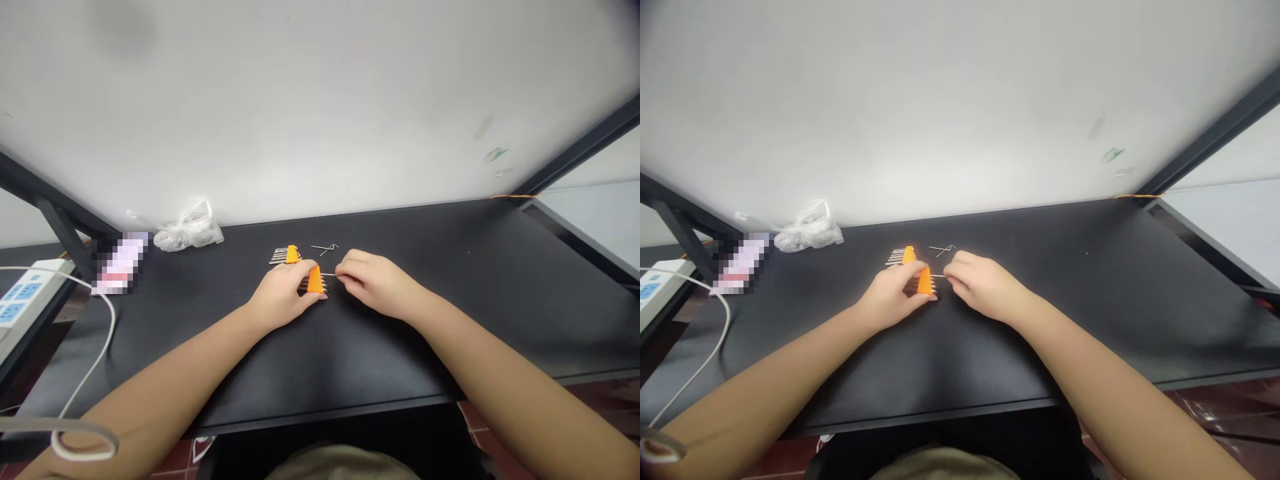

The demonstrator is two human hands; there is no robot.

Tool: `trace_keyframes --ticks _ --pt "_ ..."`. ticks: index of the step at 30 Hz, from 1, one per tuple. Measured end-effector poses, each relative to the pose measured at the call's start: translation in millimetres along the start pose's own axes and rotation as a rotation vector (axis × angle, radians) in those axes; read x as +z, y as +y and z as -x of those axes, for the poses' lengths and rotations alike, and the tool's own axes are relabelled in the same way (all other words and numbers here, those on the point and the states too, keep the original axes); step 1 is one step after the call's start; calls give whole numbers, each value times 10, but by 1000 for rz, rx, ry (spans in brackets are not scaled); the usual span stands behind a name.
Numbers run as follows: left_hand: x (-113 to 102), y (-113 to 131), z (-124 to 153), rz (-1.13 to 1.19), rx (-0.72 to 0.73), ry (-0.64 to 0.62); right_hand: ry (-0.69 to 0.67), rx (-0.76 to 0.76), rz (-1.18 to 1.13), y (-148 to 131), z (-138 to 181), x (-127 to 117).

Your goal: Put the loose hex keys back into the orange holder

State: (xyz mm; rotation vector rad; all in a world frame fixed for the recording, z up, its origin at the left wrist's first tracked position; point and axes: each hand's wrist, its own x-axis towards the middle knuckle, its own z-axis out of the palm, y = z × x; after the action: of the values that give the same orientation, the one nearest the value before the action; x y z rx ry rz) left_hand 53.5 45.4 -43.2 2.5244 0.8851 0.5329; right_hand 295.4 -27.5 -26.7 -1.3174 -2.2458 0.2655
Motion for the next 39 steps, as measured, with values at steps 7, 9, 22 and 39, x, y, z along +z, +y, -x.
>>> trace_keyframes --ticks 7,9,22,39 --pt "-4 25 -19 -87 98 15 -18 -14 195 -145 34 6" --pt "-7 43 -24 -99 146 7 -22 -26 59 -181 4 21" --pt "19 6 5 -42 193 29 179 307 -627 207 -86 286" --pt "-18 40 1 -39 110 -8 -52 260 287 277 -83 177"
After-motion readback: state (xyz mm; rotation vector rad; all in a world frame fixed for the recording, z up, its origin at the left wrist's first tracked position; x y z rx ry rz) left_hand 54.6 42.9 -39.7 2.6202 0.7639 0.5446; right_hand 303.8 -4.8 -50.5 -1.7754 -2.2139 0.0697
